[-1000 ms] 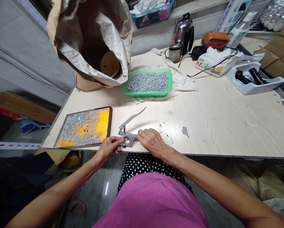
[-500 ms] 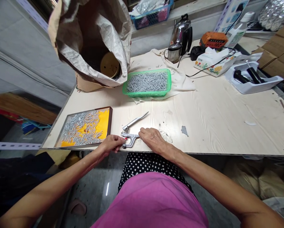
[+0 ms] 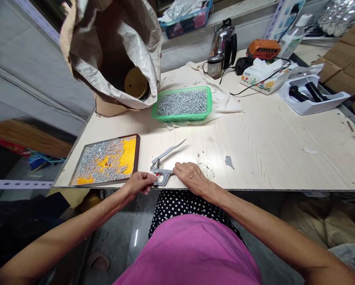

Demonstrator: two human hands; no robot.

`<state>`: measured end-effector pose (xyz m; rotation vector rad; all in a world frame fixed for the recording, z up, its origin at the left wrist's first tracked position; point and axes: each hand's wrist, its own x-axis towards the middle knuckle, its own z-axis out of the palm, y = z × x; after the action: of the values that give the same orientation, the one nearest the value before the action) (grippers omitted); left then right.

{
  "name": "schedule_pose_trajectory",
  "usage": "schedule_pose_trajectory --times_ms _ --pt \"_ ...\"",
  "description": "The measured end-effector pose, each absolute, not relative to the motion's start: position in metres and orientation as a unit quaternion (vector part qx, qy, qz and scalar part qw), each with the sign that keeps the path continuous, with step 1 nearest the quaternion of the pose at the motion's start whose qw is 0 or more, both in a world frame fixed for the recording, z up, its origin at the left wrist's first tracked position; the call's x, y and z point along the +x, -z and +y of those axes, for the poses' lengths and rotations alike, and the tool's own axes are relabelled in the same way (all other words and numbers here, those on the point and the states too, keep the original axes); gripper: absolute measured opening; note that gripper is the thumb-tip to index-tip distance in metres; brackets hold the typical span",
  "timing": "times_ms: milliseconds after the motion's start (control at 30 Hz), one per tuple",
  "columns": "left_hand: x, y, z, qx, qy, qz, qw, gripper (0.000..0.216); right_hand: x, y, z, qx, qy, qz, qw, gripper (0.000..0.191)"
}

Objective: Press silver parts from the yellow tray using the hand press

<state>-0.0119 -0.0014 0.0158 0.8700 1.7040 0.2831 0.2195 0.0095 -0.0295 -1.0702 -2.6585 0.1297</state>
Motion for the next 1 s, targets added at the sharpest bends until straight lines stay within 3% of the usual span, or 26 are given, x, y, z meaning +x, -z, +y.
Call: schedule_pose_trajectory --times_ms 200,433,600,667,800,1000 --pt "-0.009 -0.015 -0.003 0.412 -0.092 0.725 0.544 0.014 0.219 0.028 0.011 -0.366 -0.071 -0.919 0.126 0.021" --pt "-0.012 -0.015 0.003 0.405 -0.053 0.723 0.557 0.024 0.221 0.011 0.021 -0.39 -0.142 -0.906 0.082 0.011" --pt "-0.012 -0.014 0.001 0.398 -0.067 0.727 0.556 0.021 0.228 0.003 0.049 -0.395 -0.104 -0.907 0.099 0.086" --pt "-0.011 -0.013 0.0 0.395 -0.073 0.728 0.555 0.02 0.226 0.006 0.064 -0.382 -0.104 -0.916 0.066 0.101" --pt "-0.011 -0.012 -0.001 0.39 -0.087 0.728 0.556 0.023 0.22 0.012 0.079 -0.358 -0.127 -0.925 0.01 0.106" --pt "-0.01 -0.013 -0.002 0.387 -0.091 0.732 0.553 0.021 0.219 0.004 0.066 -0.375 -0.112 -0.92 0.011 0.098"
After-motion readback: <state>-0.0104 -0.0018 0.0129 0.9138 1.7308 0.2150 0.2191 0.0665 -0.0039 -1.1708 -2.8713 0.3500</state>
